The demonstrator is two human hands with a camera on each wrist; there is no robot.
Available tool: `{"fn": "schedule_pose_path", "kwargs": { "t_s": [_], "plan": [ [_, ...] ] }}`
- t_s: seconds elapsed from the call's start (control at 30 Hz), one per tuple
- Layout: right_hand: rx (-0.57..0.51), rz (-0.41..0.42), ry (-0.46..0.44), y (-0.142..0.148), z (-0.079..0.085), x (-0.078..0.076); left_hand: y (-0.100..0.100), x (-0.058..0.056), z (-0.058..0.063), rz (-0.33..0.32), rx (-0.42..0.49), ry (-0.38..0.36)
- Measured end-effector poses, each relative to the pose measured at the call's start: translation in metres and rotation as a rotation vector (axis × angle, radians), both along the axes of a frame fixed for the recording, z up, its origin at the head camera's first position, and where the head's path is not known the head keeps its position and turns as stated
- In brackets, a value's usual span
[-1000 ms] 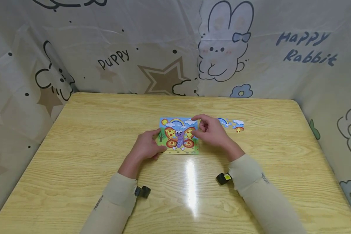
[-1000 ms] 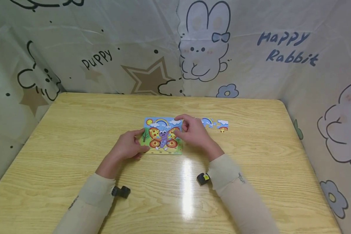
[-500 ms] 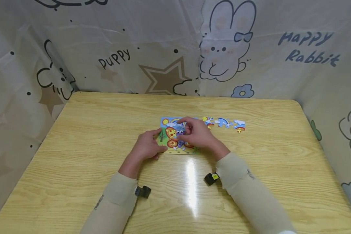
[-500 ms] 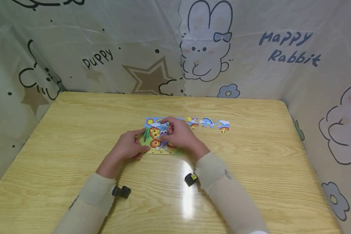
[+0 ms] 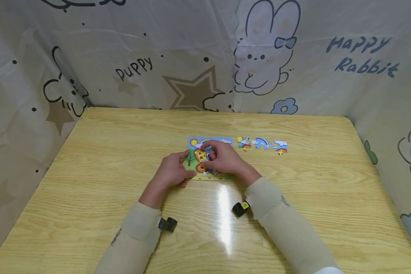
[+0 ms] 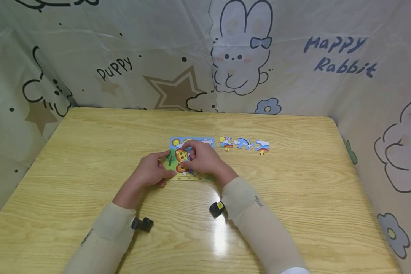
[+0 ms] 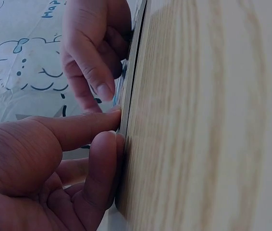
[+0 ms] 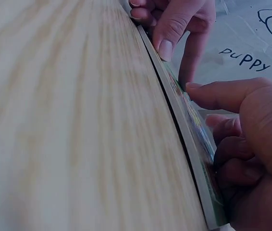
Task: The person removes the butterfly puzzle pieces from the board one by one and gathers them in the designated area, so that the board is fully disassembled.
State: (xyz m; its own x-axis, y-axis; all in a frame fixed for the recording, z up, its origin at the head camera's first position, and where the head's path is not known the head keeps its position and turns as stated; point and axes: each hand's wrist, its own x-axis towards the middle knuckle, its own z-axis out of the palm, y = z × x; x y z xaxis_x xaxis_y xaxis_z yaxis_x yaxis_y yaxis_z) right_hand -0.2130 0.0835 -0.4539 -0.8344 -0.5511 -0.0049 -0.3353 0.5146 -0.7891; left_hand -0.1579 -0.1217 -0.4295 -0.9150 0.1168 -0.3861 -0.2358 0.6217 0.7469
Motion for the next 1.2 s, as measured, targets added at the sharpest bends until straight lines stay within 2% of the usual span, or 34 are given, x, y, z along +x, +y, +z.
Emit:
{"fn": "schedule_pose_path", "kwargs": {
  "t_s": [0.33, 0.67, 1.2],
  "plan": [
    [0.060, -0.028, -0.071, -0.0045, 0.0025, -0.0026, -0.0019, 0.0013, -0.0026, -0.028, 0.000, 0.016],
    [0.064, -0.061, -0.139, -0.0084, 0.0013, -0.0031, -0.0024, 0.0016, -0.0009, -0.025, 0.001, 0.018],
    [-0.017, -0.086, -0.127, -0.0047, -0.0003, -0.0015, -0.0016, 0.0002, -0.0003, -0.025, 0.016, 0.007]
  ]
}}
